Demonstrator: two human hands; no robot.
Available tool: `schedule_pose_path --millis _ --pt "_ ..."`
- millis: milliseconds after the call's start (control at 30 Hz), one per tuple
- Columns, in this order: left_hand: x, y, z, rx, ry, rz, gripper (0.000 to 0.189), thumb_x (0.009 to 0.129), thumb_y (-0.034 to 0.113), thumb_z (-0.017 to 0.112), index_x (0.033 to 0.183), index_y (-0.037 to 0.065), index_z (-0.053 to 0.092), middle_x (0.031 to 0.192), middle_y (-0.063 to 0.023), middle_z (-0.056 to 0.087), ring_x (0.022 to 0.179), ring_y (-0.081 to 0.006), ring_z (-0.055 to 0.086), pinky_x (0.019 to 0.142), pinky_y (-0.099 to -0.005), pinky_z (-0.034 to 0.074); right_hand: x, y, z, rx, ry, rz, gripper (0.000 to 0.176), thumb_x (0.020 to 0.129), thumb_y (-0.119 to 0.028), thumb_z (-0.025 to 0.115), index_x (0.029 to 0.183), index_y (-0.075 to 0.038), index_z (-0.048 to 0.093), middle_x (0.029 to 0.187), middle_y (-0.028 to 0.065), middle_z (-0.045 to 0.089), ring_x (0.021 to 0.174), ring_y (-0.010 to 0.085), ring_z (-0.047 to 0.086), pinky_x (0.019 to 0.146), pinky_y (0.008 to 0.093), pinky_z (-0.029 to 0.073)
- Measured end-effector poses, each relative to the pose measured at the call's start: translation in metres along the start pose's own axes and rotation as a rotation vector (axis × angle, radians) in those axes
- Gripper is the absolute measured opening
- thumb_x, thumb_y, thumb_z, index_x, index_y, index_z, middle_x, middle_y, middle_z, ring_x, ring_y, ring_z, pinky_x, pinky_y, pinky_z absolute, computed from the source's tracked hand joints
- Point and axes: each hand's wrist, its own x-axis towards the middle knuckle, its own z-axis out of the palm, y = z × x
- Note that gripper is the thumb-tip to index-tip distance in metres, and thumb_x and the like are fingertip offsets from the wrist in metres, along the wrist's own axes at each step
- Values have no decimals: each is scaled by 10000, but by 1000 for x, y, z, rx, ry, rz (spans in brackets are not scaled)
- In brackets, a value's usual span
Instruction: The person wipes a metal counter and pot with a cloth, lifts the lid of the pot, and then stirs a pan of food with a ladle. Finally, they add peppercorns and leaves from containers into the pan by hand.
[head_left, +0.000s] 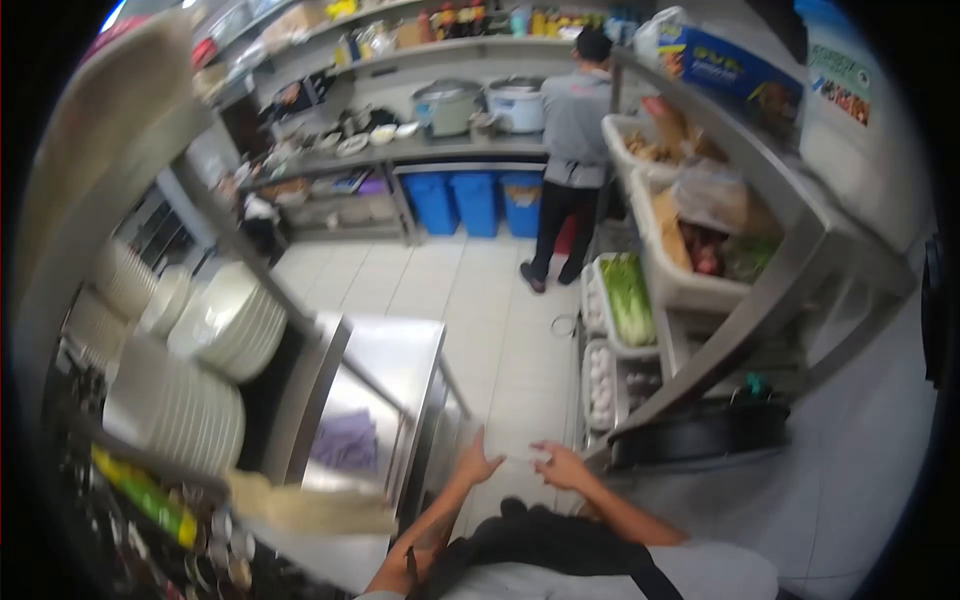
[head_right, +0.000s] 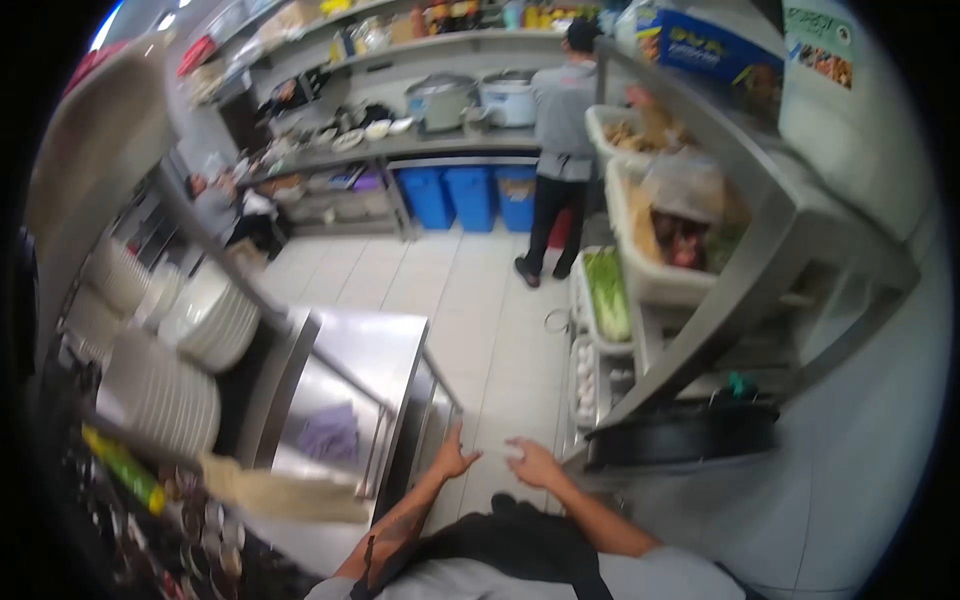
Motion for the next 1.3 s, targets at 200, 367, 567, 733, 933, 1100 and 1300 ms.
schedule_pose_path --millis 200,367,567,733,933,1100,1300 --pt "172 55 22 155 -299 0 930 827 439 742 1503 -9 287 1361 -359 467 1254 -466 494 1042 -470 440 -13 -108 -65 150 244 -390 371 951 -174 616 1314 -100 583 1212 132 627 992 212 671 788 318 560" --pt "291 35 71 261 -376 8 860 821 485 723 1474 41 383 1394 -358 423 1347 -486 375 1089 -500 396 10 -106 -99 375 544 -193 365 934 -129 653 1284 -45 595 1225 94 634 1038 190 643 841 311 556" --pt "483 -57 34 134 -95 -197 885 784 494 732 1412 -50 427 1304 -315 555 1351 -511 354 1165 -493 279 127 -96 -152 585 759 -80 335 931 -95 655 1235 28 586 1191 112 647 956 171 654 771 306 572" --pt "630 -159 -70 34 25 -509 767 819 547 619 1101 -166 627 1178 -325 626 1172 -452 570 1116 -517 298 248 -215 -239 156 835 -136 352 888 -106 697 1218 -13 614 1171 105 650 902 162 673 719 288 558" --pt "744 -189 -167 -7 38 -663 732 787 487 687 1113 -166 621 1041 -340 666 1027 -459 642 1006 -461 458 397 -284 -292 108 848 -236 330 869 -137 715 1178 -36 655 1252 131 595 955 174 670 723 281 563" --pt "817 -186 -207 -103 316 -488 798 780 488 730 1266 -120 555 1136 -368 622 1175 -458 566 1071 -484 407 539 -320 -331 -165 524 -307 358 864 -208 734 1188 -76 660 1273 150 559 959 218 669 740 300 569" --pt "795 -286 -320 246 479 -692 781 855 524 660 1325 -86 529 1241 -319 602 1264 -408 510 1197 -498 145 715 -390 -393 -571 224 -472 438 890 -329 677 1252 -93 613 1369 184 482 1064 378 625 943 434 510"
